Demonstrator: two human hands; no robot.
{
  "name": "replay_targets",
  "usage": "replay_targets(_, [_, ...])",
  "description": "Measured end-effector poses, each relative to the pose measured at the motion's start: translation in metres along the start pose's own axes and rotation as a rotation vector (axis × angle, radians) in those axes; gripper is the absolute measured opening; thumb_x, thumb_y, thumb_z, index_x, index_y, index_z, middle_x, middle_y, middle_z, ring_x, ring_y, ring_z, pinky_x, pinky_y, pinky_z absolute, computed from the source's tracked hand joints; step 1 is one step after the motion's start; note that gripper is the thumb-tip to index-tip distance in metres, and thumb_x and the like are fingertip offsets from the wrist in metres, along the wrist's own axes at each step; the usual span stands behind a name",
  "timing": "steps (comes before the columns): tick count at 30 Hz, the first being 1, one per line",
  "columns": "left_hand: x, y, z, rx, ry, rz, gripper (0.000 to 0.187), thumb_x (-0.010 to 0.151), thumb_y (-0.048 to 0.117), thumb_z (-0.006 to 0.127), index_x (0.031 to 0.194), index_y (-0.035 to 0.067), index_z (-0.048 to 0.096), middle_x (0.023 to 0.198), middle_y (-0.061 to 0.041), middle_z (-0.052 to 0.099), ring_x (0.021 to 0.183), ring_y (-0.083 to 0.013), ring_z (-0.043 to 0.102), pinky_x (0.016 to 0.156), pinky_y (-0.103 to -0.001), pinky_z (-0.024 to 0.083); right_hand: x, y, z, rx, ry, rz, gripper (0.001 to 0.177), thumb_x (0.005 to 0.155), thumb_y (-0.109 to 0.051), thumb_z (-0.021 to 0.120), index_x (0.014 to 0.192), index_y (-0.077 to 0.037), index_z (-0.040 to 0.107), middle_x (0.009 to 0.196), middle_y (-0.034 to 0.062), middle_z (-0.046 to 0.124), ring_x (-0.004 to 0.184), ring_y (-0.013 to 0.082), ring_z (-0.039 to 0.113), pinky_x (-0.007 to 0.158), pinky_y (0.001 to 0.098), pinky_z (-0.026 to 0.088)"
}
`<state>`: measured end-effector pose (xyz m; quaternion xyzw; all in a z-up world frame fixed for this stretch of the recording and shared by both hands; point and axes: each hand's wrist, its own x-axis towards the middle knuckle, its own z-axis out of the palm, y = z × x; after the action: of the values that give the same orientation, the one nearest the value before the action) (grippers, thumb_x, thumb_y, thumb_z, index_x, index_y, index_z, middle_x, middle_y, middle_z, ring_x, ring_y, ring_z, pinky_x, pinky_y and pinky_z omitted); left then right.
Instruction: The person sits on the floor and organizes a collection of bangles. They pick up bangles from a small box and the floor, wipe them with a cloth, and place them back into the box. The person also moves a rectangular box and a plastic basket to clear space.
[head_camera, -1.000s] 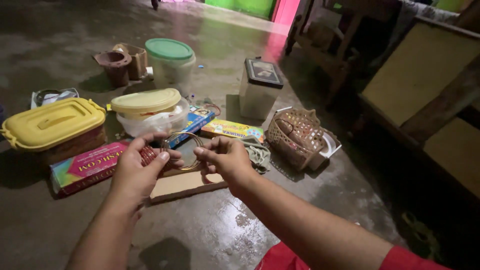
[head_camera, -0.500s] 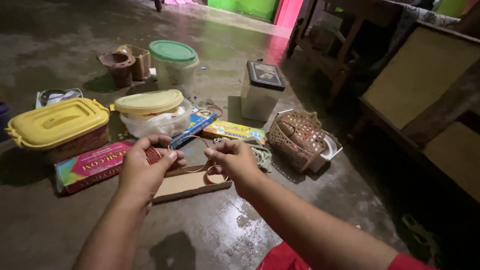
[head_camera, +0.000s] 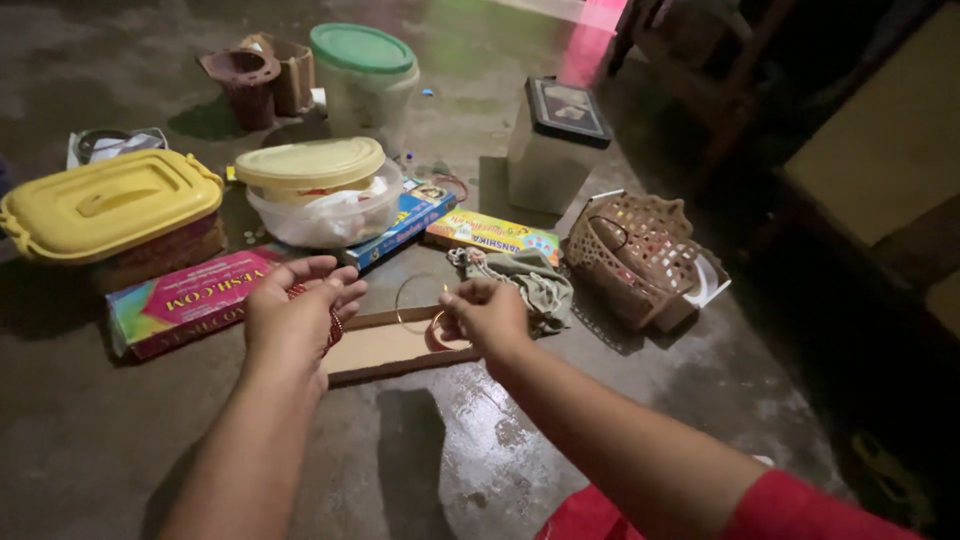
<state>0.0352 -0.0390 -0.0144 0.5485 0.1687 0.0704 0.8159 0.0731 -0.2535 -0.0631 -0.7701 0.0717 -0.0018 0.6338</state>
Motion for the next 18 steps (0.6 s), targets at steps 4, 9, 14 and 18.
replay_targets(4, [0.014,-0.004,0.002,-0.039,-0.023,-0.074,0.021,0.094,-0.001,0.055,0.114,0.001,0.06,0.107,-0.015,0.076,0.09,-0.0242,0.077,0.072,-0.031,0.061,0.005,0.007,0.022,-0.237,-0.011,-0.038,0.014,0.09,-0.008,0.074,0.091,0.005,0.073,0.069,0.012,0.073,0.056,0.0161,0.071,0.052,0.0317,0.057])
replay_targets(9, [0.032,-0.013,0.002,-0.093,-0.029,-0.118,0.02,0.094,0.002,0.056,0.114,0.001,0.059,0.105,-0.016,0.075,0.092,-0.0262,0.077,0.073,-0.032,0.06,0.013,0.005,0.046,-0.42,0.023,0.028,0.013,0.088,-0.01,0.075,0.09,0.003,0.075,0.068,0.0149,0.074,0.055,0.02,0.074,0.052,0.0332,0.059])
replay_targets(14, [0.039,-0.018,0.005,-0.099,-0.018,-0.154,0.021,0.094,0.003,0.054,0.115,0.002,0.057,0.105,-0.018,0.074,0.091,-0.0273,0.077,0.072,-0.033,0.06,0.026,0.024,0.059,-0.665,0.068,-0.073,0.022,0.075,-0.013,0.084,0.094,-0.005,0.077,0.085,0.0201,0.074,0.078,0.0322,0.075,0.073,0.0413,0.059])
replay_targets(18, [0.039,-0.018,0.005,-0.125,-0.047,-0.157,0.021,0.095,0.004,0.053,0.115,0.003,0.057,0.106,-0.018,0.074,0.09,-0.027,0.077,0.071,-0.033,0.06,0.026,0.038,0.061,-0.734,0.095,-0.099,0.039,0.07,-0.015,0.087,0.104,-0.007,0.071,0.096,0.0201,0.073,0.093,0.0358,0.072,0.084,0.0439,0.056])
